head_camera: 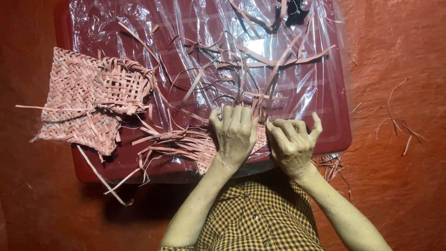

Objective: Weaving thin pink plastic strips together to create a mesh mat or bag

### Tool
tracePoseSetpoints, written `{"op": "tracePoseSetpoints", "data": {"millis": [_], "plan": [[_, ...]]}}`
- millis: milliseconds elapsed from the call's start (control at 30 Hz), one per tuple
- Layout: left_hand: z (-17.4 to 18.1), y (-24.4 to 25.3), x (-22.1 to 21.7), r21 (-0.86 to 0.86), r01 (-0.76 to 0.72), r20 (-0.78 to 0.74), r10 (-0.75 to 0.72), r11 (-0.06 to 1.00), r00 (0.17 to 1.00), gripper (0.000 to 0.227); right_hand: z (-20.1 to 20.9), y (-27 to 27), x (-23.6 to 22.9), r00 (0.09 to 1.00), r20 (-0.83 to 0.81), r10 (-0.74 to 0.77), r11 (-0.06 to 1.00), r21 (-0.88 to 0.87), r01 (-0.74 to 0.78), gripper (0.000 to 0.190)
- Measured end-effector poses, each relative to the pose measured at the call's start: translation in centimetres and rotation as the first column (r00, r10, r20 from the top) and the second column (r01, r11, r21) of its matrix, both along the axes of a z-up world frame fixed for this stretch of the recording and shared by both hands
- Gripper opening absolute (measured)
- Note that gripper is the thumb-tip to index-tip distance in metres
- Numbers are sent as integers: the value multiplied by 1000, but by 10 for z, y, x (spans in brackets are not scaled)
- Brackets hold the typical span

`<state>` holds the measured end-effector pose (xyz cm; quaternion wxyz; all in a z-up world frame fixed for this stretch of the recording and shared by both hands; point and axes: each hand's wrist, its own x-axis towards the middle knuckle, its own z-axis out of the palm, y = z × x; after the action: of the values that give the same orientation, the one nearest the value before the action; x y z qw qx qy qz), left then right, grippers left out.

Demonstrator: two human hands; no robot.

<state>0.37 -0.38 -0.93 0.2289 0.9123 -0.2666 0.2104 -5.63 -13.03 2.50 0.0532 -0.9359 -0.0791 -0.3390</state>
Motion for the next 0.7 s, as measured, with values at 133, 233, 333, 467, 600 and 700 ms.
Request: {"op": "tracePoseSetpoints", "data": {"millis": [133,233,333,467,600,700], "plan": [[9,2,3,-47,-17,-33,15,999,999,28,5,2,2,1000,14,23,1000,14,-23,7],[8,4,8,-25,2,-170,-6,1000,985,28,5,1,1,1000,8,20,1000,14,-20,6],[10,7,16,21,37,-382,-26,999,924,34,5,1,2,1000,4,30,999,26,-30,5],[25,9,26,82,138,-568,-67,987,820,32,3,1,1,1000,7,27,999,39,-27,5],[29,7,33,100,128,-632,-36,987,774,38,3,1,0,1000,9,14,1000,8,-14,5],[25,2,33,107,116,-640,-21,988,768,36,2,1,-1,1000,-3,31,999,27,-30,4]]}}
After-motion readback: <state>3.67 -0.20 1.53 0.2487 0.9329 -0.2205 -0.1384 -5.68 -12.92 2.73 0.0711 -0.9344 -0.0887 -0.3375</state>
